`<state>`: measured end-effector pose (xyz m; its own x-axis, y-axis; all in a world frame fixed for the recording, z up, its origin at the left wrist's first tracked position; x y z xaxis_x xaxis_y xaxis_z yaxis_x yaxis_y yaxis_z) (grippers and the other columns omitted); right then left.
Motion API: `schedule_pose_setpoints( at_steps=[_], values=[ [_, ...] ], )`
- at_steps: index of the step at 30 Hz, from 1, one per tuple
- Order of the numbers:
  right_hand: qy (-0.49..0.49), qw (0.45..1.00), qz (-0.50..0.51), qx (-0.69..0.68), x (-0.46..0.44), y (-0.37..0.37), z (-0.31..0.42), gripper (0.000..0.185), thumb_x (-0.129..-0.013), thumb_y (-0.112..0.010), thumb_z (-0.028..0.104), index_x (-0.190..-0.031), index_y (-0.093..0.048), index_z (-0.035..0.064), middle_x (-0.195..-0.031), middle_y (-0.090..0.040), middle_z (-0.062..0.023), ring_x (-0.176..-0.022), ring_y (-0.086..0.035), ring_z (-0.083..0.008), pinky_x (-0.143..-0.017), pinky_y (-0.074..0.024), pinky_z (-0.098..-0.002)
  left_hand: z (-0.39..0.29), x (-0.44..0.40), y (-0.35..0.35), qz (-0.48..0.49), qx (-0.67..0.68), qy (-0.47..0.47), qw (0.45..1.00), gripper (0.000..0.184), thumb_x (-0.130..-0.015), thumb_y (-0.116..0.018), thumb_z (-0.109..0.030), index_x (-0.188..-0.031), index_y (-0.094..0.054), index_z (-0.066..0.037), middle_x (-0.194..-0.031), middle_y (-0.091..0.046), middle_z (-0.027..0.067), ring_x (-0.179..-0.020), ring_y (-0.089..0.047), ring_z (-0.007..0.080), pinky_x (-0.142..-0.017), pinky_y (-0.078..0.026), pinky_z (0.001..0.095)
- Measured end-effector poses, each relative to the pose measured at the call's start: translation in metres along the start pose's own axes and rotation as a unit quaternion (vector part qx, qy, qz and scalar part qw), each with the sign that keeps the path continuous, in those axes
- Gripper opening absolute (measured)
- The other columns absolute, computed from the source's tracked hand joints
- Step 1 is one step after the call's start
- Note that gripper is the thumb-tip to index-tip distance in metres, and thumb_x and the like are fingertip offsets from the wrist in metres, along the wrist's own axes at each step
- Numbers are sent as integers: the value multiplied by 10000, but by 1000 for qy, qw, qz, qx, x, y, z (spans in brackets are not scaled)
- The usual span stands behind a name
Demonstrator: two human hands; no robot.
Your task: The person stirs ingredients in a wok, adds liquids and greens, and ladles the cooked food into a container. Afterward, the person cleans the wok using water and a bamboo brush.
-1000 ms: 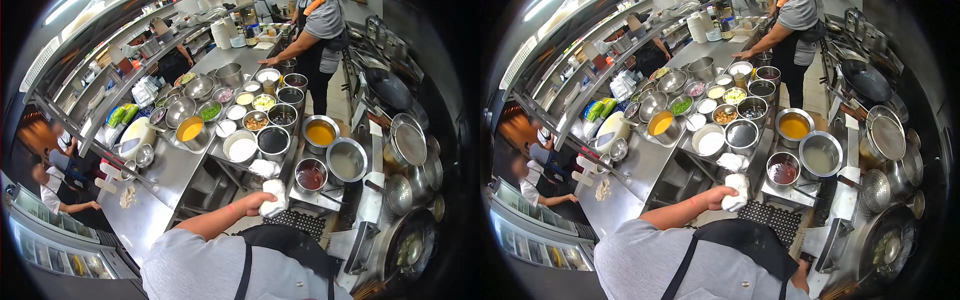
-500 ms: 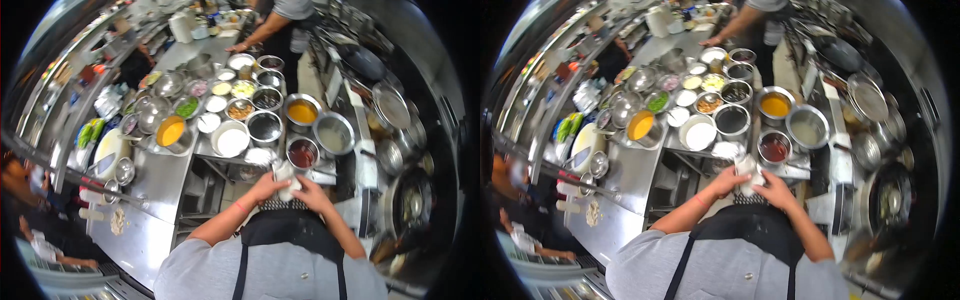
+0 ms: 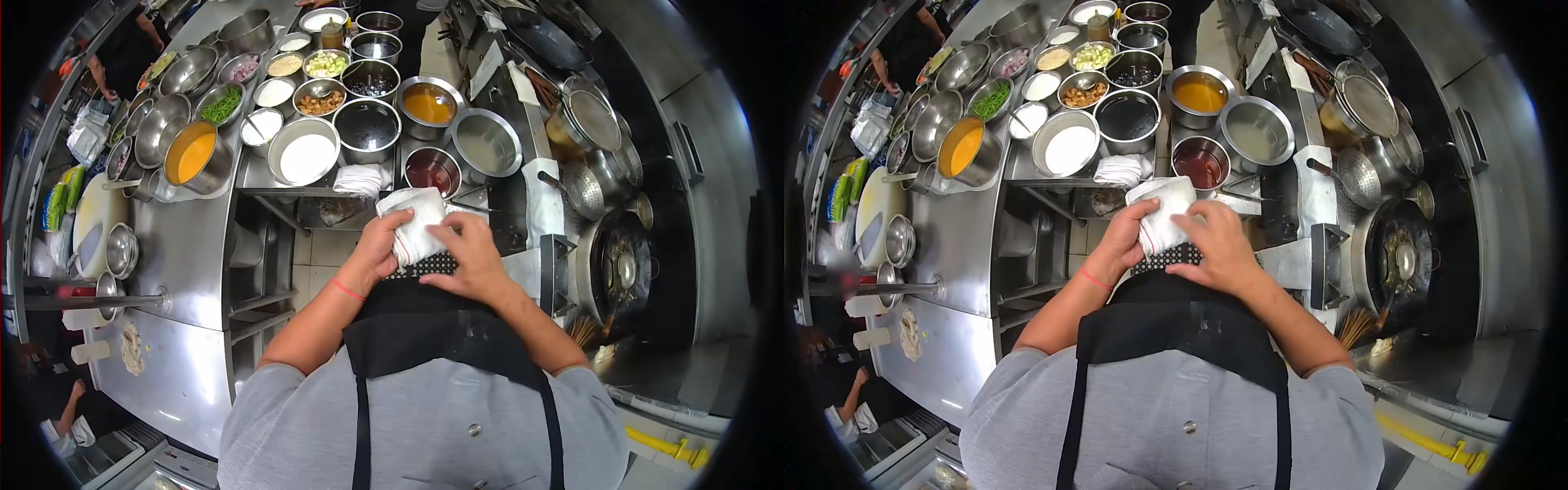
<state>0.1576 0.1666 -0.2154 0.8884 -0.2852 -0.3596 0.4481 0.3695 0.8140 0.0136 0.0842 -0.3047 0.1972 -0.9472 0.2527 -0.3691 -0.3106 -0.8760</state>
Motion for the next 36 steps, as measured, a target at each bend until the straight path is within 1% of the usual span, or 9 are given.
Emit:
schedule_pose_setpoints(
  at_steps=[3,7,9,13,17,20,26,33,36],
  values=[
    [57,995,73,44,4,-16,-9,522,-703,-744,168,-1189,-575,80,-1070,-541,-119,-1010,-522,-348,-882,-434,-411,1,2,-10,3,1,5,1000,446,-975,-472,-289,-1306,-441,8,-1232,-572,163,-1088,-604,293,-926,-511,433],
    [-110,979,7,-172,5,-15,-23,393,-770,-646,120,-1135,-574,-7,-926,-639,-183,-849,-618,-335,-797,-482,-402,7,-1,-6,-7,34,4,999,528,-999,-413,-389,-1371,-393,-16,-1296,-536,137,-1136,-574,270,-952,-477,386],
    [-314,940,47,-128,4,-4,-17,380,-752,-661,176,-1047,-589,-52,-927,-641,-229,-827,-641,-355,-777,-493,-402,14,2,-16,-58,-111,-103,987,526,-1017,-389,-331,-1457,-286,-62,-1366,-469,134,-1197,-516,225,-981,-435,338],
    [-308,942,113,-72,14,-17,-50,395,-720,-649,211,-1010,-595,-51,-915,-637,-271,-853,-647,-382,-776,-497,-403,40,-3,-4,34,-327,-89,940,578,-977,-484,-134,-1491,-227,-76,-1416,-410,120,-1220,-446,160,-1013,-368,287],
    [-313,949,24,-19,22,3,-77,218,-721,-604,128,-872,-549,-19,-799,-604,-223,-754,-609,-319,-712,-484,-373,39,5,9,4,-257,-46,965,496,-947,-558,-151,-1399,-404,-17,-1247,-571,74,-1090,-539,123,-939,-427,266],
    [-286,938,-110,-164,21,33,-78,96,-797,-588,75,-840,-528,13,-767,-558,-64,-725,-492,-122,-669,-434,-279,27,8,24,-98,-280,-52,954,404,-919,-613,-165,-1261,-540,38,-1076,-649,92,-958,-600,118,-854,-482,263],
    [-317,891,-214,-246,17,78,-93,116,-938,-581,148,-907,-581,36,-802,-589,0,-719,-506,-53,-660,-424,-220,36,3,52,-164,-123,5,979,282,-853,-708,-170,-1011,-633,51,-932,-678,108,-754,-665,171,-685,-550,300],
    [-463,820,-178,-286,45,88,-120,146,-936,-555,165,-909,-564,22,-809,-624,-49,-694,-590,-113,-649,-473,-254,28,3,70,-207,-115,-3,971,314,-831,-733,-160,-1040,-616,42,-916,-673,96,-748,-658,154,-678,-547,293],
    [-445,808,-181,-341,47,80,-105,143,-933,-560,169,-902,-566,30,-812,-621,-38,-689,-580,-106,-651,-464,-253,12,19,60,-151,-51,-31,987,456,-875,-653,-334,-1133,-583,36,-1051,-661,147,-910,-661,239,-812,-534,347]
  ],
)
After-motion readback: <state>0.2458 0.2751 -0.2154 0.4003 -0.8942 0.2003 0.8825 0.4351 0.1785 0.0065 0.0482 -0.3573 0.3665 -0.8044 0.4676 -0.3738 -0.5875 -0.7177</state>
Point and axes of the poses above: each hand's wrist, its own x-axis away from the middle knuckle, its own y-axis out of the back of the hand, z = x × y, the point moved 2 cm from there along -x, towards the middle knuckle
